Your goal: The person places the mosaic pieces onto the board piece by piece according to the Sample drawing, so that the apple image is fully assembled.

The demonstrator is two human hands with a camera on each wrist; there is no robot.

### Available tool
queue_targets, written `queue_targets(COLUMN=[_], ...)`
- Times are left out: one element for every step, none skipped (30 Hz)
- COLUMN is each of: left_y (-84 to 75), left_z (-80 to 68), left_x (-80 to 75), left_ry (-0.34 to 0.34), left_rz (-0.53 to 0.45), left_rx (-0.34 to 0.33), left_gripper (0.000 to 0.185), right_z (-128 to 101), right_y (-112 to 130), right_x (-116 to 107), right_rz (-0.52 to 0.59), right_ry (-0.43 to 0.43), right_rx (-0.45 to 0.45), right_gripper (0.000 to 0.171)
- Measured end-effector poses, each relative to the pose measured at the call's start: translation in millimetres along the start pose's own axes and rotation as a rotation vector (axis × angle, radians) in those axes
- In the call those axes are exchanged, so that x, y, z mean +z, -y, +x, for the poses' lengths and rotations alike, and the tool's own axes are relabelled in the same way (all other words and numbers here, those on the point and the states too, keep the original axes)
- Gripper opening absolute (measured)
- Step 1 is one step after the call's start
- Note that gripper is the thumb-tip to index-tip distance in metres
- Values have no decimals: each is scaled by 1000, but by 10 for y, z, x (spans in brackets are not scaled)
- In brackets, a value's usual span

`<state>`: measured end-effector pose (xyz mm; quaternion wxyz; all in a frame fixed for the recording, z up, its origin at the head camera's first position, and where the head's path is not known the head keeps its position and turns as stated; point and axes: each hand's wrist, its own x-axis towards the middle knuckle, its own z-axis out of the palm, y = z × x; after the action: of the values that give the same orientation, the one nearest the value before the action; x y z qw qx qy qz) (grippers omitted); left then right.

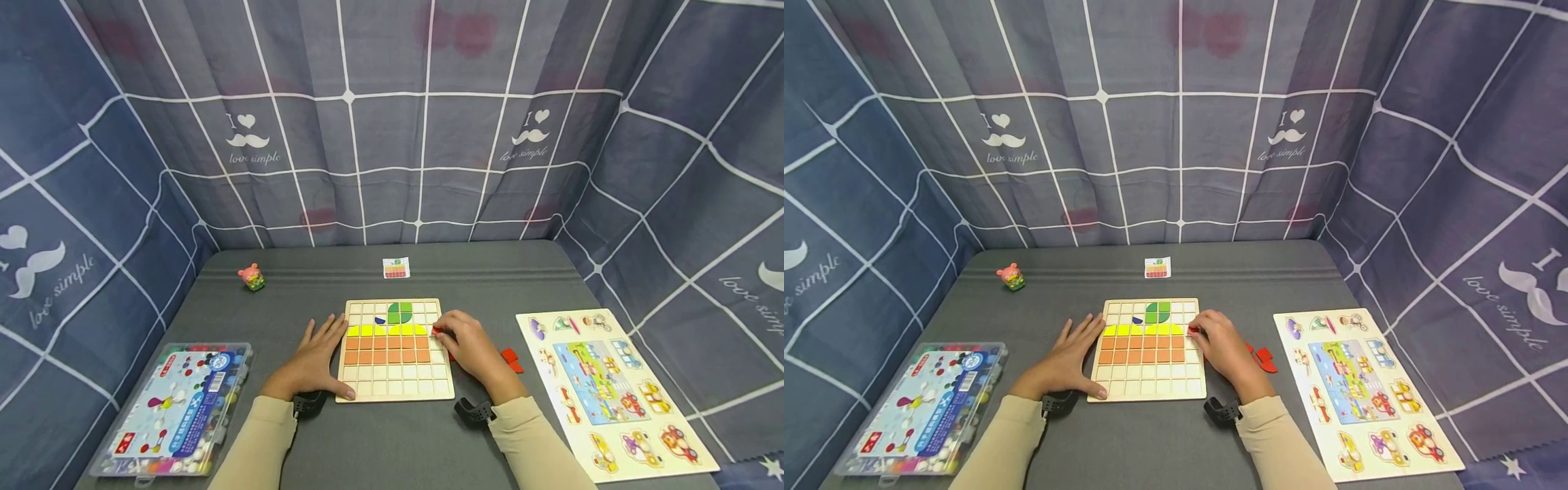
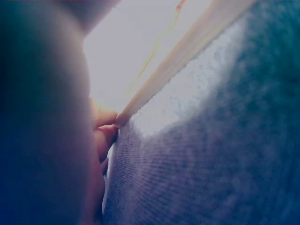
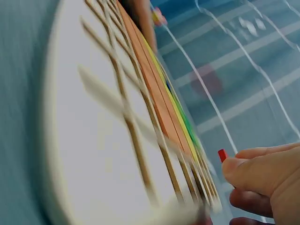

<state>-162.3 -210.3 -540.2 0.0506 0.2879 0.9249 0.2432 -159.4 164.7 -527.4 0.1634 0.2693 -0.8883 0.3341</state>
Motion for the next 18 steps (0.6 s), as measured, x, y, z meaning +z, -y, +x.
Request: queue_targets(left_y=[0, 0, -2, -2, -3, -3, -3, -1, -1, 0, 2, 4, 9, 8, 6, 4, 1, -2], left_z=[2, 3, 4, 3, 3, 2, 1, 1, 0, -4, -8, -13, -16, -18, -19, -17, -12, -6], left_x=[0, 0, 0, -2, -5, -8, -9, -7, -7, -7, -6, -4, 1, 2, 1, 1, 0, -2], left_ry=[1, 2, 1, 1, 0, -2, -4, -8, -9, -7, -2, 3, 6, 12, 18, 19, 18, 13], left_rz=[0, -1, 0, 1, -2, -4, -4, -4, -3, -3, -2, 1, 5, 8, 10, 12, 13, 15], left_rx=[1, 2, 3, 5, 6, 8, 11, 14, 16, 16, 12, 7, 3, -3, -8, -9, -9, -5], left_gripper=[153, 153, 153, 153, 152, 152, 152, 152, 151, 151, 151, 151, 152, 152, 152, 152, 152, 152], right_z=[22, 46, 71, 100, 130, 157, 179, 199, 218, 234, 248, 261, 272, 282, 291, 297, 302, 304], right_y=[72, 145, 218, 294, 372, 450, 527, 599, 665, 729, 785, 841, 888, 928, 959, 985, 1006, 1023], right_x=[46, 99, 161, 229, 298, 365, 431, 496, 559, 615, 669, 713, 756, 798, 835, 870, 900, 928], right_rz=[12, 25, 33, 44, 56, 61, 59, 55, 49, 47, 43, 39, 38, 40, 41, 42, 40, 35], right_ry=[-4, -4, -5, 0, 12, 27, 45, 64, 84, 109, 127, 144, 157, 168, 174, 174, 173, 168], right_rx=[-35, -71, -110, -144, -173, -196, -213, -228, -242, -250, -264, -277, -289, -301, -313, -326, -335, -343], right_gripper=[19, 19, 19, 19, 18, 17, 16, 15, 14, 13, 12, 11, 10, 10, 10, 10, 10, 10])
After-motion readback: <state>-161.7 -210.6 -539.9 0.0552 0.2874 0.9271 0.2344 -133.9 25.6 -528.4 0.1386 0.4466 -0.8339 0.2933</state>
